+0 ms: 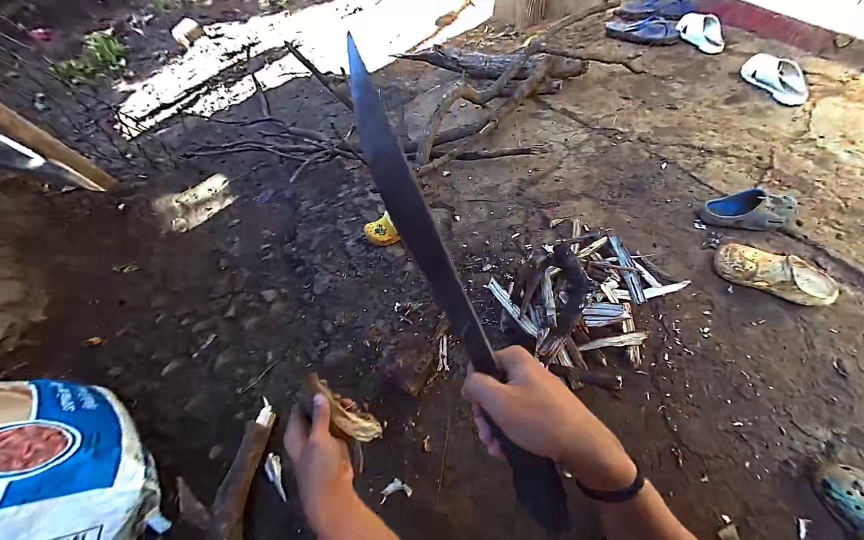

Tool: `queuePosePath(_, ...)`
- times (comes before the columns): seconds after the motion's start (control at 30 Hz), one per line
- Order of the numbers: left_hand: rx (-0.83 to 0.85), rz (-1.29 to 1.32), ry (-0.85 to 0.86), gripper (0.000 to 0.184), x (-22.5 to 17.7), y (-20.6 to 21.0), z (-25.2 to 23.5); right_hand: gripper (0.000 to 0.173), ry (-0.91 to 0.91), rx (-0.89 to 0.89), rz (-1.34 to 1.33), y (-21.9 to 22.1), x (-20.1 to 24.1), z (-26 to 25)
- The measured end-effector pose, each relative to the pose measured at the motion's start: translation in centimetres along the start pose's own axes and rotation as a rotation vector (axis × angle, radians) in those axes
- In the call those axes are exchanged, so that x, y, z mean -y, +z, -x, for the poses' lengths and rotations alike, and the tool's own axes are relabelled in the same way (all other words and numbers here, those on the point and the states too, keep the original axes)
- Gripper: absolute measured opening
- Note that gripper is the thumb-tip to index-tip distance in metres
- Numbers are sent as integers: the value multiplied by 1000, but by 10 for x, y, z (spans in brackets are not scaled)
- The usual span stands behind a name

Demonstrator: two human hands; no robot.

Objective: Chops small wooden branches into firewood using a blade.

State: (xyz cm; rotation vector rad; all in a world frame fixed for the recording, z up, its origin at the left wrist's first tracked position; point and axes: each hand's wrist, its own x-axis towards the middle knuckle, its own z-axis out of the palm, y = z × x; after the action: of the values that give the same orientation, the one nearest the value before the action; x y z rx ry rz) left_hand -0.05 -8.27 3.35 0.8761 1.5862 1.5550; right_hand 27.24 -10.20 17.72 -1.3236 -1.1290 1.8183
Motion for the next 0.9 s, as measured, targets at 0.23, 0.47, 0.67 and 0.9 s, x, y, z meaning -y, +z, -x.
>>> queuePosePath(0.23, 16, -330, 119, 36, 28, -11, 19, 20, -37, 185, 223, 44, -41, -33)
queuePosePath(0.47, -5, -269, 71, 41, 56, -44, 20, 22, 106, 250, 370, 73, -98, -66)
queuePosePath(0.67, 19, -229, 27, 41, 56, -45, 18, 24, 179, 314, 517, 90, -133, -84)
queuePosePath(0.9, 83, -227, 7, 39, 52, -47, 13, 25, 165, 309, 547, 98, -136, -90)
